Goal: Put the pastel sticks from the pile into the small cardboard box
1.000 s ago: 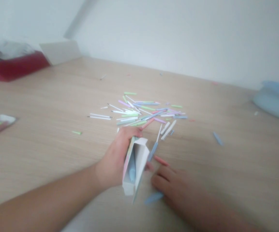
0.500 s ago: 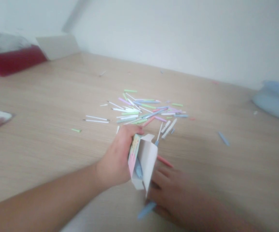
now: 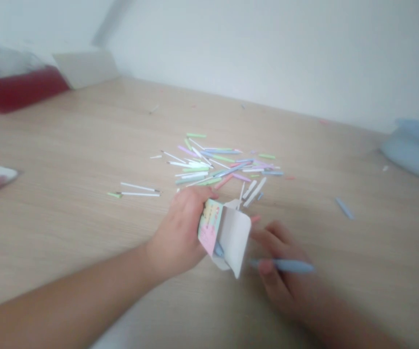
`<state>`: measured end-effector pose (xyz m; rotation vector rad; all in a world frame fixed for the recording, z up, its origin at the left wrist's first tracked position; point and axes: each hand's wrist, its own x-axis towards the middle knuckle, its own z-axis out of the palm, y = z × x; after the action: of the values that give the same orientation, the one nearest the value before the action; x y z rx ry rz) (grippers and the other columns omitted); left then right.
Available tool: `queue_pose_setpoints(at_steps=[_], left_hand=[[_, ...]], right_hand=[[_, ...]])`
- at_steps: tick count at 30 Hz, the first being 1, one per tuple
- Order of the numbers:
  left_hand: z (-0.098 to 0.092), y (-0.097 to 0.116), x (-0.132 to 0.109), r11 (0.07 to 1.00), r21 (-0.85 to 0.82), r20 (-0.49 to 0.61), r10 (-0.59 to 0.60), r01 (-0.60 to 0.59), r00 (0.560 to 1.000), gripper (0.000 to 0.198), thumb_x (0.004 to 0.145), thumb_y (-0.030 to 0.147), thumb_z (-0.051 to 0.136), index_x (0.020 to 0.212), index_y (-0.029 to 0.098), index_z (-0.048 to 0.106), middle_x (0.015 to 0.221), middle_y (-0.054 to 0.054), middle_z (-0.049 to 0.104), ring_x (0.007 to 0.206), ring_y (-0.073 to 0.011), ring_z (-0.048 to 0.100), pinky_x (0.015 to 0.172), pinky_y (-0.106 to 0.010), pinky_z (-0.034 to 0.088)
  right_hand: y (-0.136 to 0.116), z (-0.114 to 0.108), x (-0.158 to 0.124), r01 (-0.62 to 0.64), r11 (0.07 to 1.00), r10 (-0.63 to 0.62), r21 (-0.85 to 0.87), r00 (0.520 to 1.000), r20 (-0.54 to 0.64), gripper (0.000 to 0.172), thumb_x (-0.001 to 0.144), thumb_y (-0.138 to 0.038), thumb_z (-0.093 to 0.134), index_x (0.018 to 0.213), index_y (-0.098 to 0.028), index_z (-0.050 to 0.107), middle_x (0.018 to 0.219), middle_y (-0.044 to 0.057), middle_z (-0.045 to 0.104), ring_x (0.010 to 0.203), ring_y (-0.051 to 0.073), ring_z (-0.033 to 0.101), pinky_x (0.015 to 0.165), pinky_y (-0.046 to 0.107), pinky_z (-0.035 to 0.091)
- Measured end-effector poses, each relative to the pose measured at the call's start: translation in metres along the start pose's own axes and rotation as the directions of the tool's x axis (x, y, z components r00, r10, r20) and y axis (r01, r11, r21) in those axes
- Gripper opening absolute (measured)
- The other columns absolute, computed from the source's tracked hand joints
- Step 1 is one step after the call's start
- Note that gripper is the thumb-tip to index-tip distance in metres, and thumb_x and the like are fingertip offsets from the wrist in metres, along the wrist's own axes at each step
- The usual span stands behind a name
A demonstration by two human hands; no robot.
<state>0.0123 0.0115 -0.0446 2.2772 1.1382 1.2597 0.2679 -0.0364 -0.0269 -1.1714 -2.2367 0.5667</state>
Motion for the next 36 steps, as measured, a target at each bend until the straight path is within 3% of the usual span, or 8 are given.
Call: queue_pose_setpoints(at_steps=[4, 10, 18, 23, 28, 31, 33, 36], left_hand=[[-0.002, 0.004, 0.003, 0.986, 0.122, 0.033, 0.112, -0.115, 0.993, 0.048, 0.091, 0.03, 0.071, 0.132, 0.022, 0.047, 0.127, -0.015, 0.064, 0.127, -0.0329, 0.059, 0.11, -0.052, 0.045], [-0.003, 0.009, 0.003, 0.954, 0.271, 0.134, 0.092, -0.126, 0.987, 0.045, 0.091, 0.024, 0.062, 0.134, 0.02, 0.049, 0.134, -0.015, 0.063, 0.135, -0.0325, 0.054, 0.121, -0.055, 0.028], [-0.002, 0.009, 0.0, 0.915, 0.383, 0.216, 0.045, -0.127, 0.975, 0.051, 0.089, 0.026, 0.066, 0.138, 0.019, 0.053, 0.136, -0.014, 0.063, 0.139, -0.0356, 0.05, 0.125, -0.057, 0.019], [-0.002, 0.01, 0.0, 0.922, 0.37, 0.248, 0.02, -0.114, 0.969, 0.052, 0.089, 0.029, 0.068, 0.139, 0.022, 0.054, 0.136, -0.013, 0.063, 0.142, -0.0357, 0.047, 0.126, -0.059, 0.018], [-0.001, 0.01, 0.0, 0.922, 0.376, 0.271, -0.01, -0.097, 0.963, 0.052, 0.091, 0.035, 0.07, 0.139, 0.022, 0.054, 0.137, -0.013, 0.063, 0.142, -0.0364, 0.047, 0.127, -0.061, 0.018], [0.0, 0.008, -0.001, 0.921, 0.379, 0.279, -0.023, -0.089, 0.96, 0.059, 0.088, 0.038, 0.074, 0.141, 0.021, 0.053, 0.138, -0.014, 0.062, 0.141, -0.0378, 0.047, 0.127, -0.062, 0.018], [0.0, 0.007, -0.001, 0.918, 0.388, 0.281, -0.034, -0.081, 0.959, 0.063, 0.087, 0.037, 0.075, 0.143, 0.02, 0.051, 0.139, -0.015, 0.061, 0.141, -0.0389, 0.047, 0.127, -0.062, 0.019], [0.001, 0.007, 0.0, 0.916, 0.398, 0.264, -0.059, -0.053, 0.963, 0.062, 0.086, 0.036, 0.075, 0.141, 0.02, 0.052, 0.139, -0.015, 0.061, 0.14, -0.0387, 0.049, 0.126, -0.062, 0.022]], right_hand=[[-0.003, -0.007, -0.012, -0.058, 0.994, 0.077, 0.093, 0.975, -0.208, 0.013, 0.105, -0.032, 0.055, 0.115, -0.027, 0.063, 0.076, -0.001, 0.065, 0.06, 0.017, 0.063, 0.052, 0.027, 0.054], [-0.027, -0.026, -0.017, 0.168, 0.929, -0.032, 0.33, 0.924, -0.381, 0.017, 0.097, -0.021, 0.072, 0.108, -0.028, 0.061, 0.092, 0.001, 0.07, 0.082, 0.021, 0.076, 0.067, 0.031, 0.067], [-0.034, -0.038, -0.034, 0.218, 0.976, -0.206, 0.009, 0.936, -0.287, 0.03, 0.087, -0.015, 0.082, 0.11, -0.026, 0.066, 0.105, 0.001, 0.074, 0.082, 0.014, 0.077, 0.068, 0.016, 0.066], [-0.038, -0.028, -0.013, 0.248, 0.959, -0.269, -0.137, 0.949, -0.166, 0.023, 0.091, -0.008, 0.071, 0.106, -0.024, 0.066, 0.103, 0.001, 0.073, 0.083, 0.013, 0.077, 0.075, 0.016, 0.065], [-0.029, -0.021, -0.006, 0.084, 0.995, -0.089, -0.054, 0.991, -0.097, 0.024, 0.095, -0.015, 0.069, 0.112, -0.031, 0.065, 0.108, 0.002, 0.067, 0.088, 0.018, 0.074, 0.075, 0.028, 0.067], [-0.022, -0.02, -0.015, 0.022, 0.995, -0.016, 0.096, 0.998, -0.055, 0.05, 0.091, -0.021, 0.076, 0.135, -0.034, 0.056, 0.129, 0.009, 0.059, 0.108, 0.026, 0.071, 0.084, 0.038, 0.068], [-0.02, -0.02, -0.018, 0.05, 0.976, -0.027, 0.214, 0.994, -0.106, 0.063, 0.089, -0.02, 0.078, 0.143, -0.036, 0.048, 0.136, 0.01, 0.053, 0.118, 0.029, 0.067, 0.089, 0.043, 0.069], [-0.019, -0.021, -0.018, 0.105, 0.978, -0.062, 0.179, 0.971, -0.233, 0.051, 0.091, -0.017, 0.075, 0.132, -0.036, 0.052, 0.128, 0.007, 0.055, 0.115, 0.026, 0.069, 0.087, 0.039, 0.068]])
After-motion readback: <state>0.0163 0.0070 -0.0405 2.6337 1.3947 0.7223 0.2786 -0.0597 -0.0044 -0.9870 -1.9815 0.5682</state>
